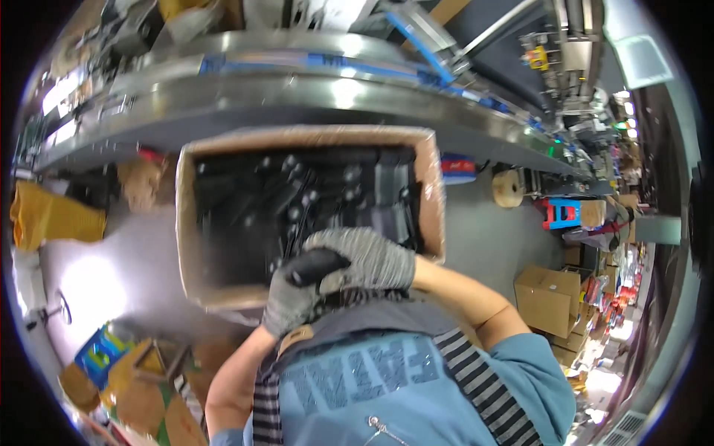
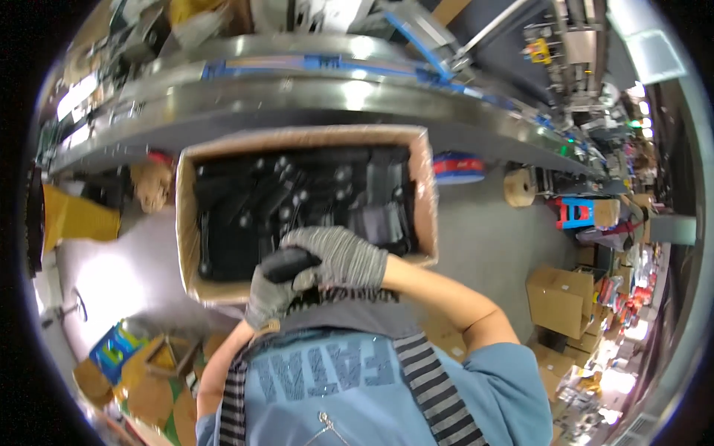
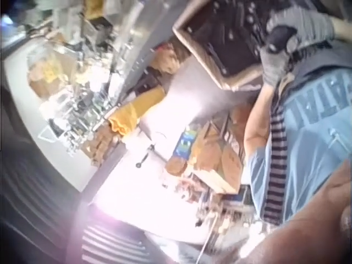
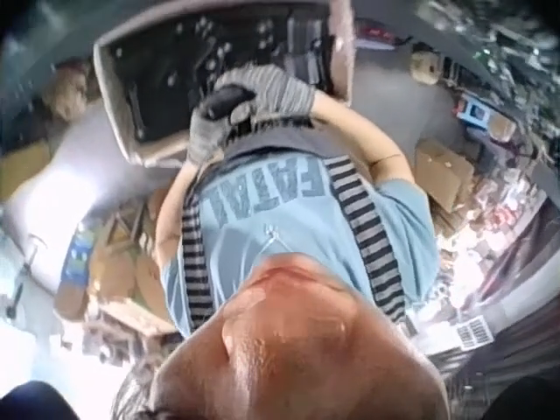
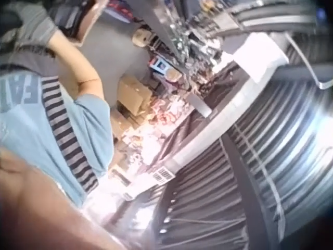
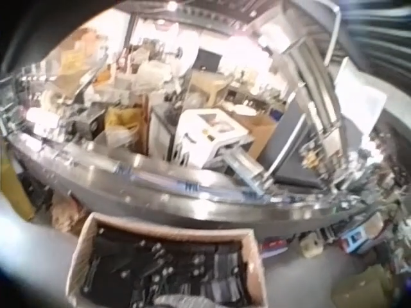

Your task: Sort and pack black plastic components into a cardboard box at a warehouse packing station.

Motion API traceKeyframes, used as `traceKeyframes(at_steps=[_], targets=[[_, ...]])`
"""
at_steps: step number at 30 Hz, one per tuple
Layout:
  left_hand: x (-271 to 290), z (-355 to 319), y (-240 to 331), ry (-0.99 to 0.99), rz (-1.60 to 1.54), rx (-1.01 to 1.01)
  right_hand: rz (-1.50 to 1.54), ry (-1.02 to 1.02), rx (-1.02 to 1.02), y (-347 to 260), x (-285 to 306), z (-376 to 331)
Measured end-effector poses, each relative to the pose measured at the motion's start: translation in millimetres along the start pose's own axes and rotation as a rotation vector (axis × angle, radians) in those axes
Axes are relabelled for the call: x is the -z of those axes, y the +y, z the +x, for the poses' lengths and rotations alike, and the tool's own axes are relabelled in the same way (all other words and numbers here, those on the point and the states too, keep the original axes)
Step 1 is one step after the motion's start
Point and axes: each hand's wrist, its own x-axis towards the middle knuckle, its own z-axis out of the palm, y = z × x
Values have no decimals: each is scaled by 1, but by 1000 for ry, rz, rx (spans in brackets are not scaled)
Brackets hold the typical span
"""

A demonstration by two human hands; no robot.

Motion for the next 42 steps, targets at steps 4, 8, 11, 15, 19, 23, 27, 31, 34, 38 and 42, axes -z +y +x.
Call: traceKeyframes(at_steps=[4,8,11,15,19,23,27,31,34,38,42], targets=[[13,-3,-27,17,-479,337,-59,-40,33,8,-8,-1],[9,-3,-19,-88,236,-50,-166,-124,-54,-6,1,-2],[10,2,-19,-209,452,-212,-203,-57,-56,-11,1,-3],[-10,2,-20,-28,-58,-51,-218,-44,-11,5,3,-5],[-13,70,49,27,-292,3,28,330,9,6,50,16],[-9,130,100,129,-754,52,515,806,-2,20,112,15],[-26,167,105,148,-822,71,914,741,-104,60,152,10],[-65,156,107,-68,-285,-154,499,706,121,59,165,5],[-68,179,38,105,396,-394,-274,360,306,21,174,-2],[-109,192,51,-252,196,-227,-531,350,395,20,187,-20],[-139,220,59,-122,-300,-56,-702,229,432,15,236,-24]])
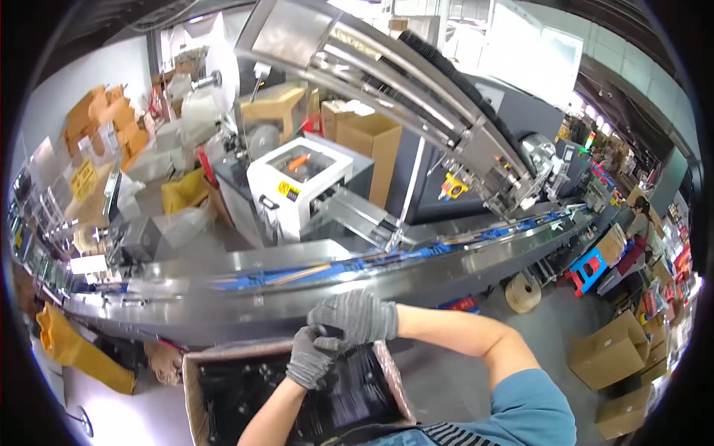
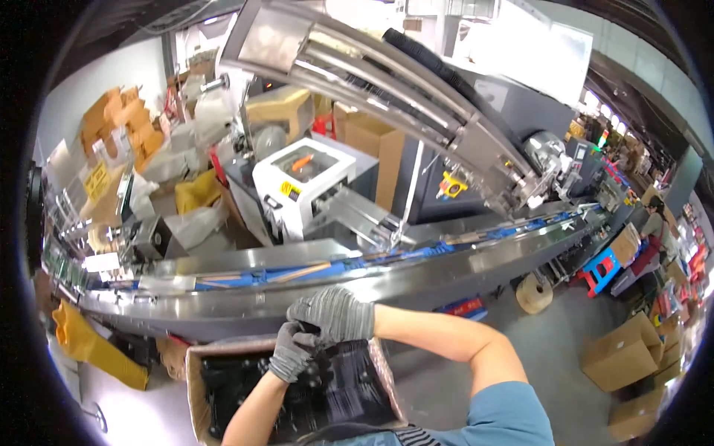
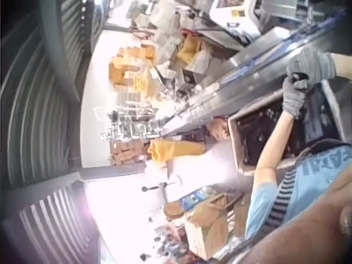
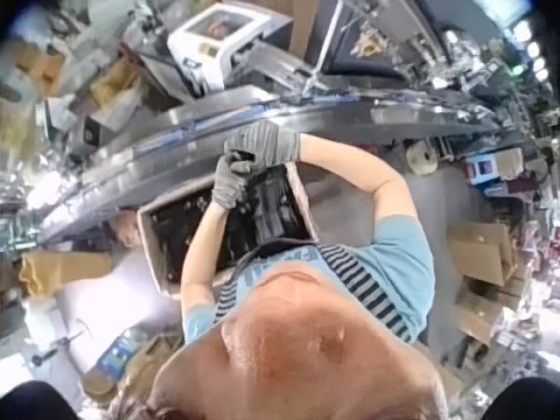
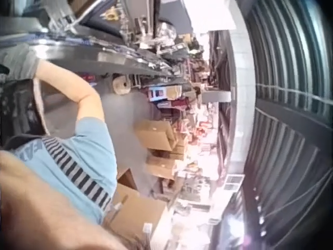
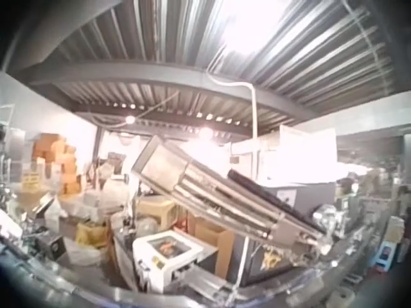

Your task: Sort and pack black plastic components into a cardboard box at a warehouse packing station.

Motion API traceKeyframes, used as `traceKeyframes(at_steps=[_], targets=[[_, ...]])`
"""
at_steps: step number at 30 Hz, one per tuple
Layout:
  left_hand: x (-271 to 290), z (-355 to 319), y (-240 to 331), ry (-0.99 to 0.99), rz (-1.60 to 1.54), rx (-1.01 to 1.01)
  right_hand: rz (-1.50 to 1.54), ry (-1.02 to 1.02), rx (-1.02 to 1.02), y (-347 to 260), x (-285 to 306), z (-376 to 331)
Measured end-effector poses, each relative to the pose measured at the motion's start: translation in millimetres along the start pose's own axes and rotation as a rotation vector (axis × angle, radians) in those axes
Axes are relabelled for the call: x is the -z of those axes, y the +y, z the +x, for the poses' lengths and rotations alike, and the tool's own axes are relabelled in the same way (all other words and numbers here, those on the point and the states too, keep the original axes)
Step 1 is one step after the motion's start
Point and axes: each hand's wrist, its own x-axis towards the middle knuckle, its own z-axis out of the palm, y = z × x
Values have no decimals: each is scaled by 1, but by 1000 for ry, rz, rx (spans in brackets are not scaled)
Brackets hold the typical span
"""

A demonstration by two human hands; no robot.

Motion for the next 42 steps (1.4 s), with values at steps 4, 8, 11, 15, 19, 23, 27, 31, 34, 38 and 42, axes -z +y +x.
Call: traceKeyframes(at_steps=[4,8,11,15,19,23,27,31,34,38,42], targets=[[-22,1,44,236,639,-578,-590,802,36,109,154,3],[8,-30,24,382,423,-443,-80,1632,132,92,357,68],[23,-22,8,397,388,-323,-420,1223,-635,190,435,76],[50,-68,-11,597,389,-384,-849,1133,-94,225,458,128],[96,-102,-14,760,301,-340,-383,807,179,220,453,152],[131,-127,-36,888,293,-306,-834,391,-160,160,413,150],[134,-142,-44,932,276,-319,-851,510,-74,161,387,93],[111,-154,-37,920,330,-294,-870,665,46,152,356,23],[138,-159,-36,888,280,-301,-889,771,105,140,364,-92],[102,-184,-41,1014,399,-258,-666,772,233,154,317,-114],[194,-192,-34,964,977,-289,-283,761,289,136,242,-89]])
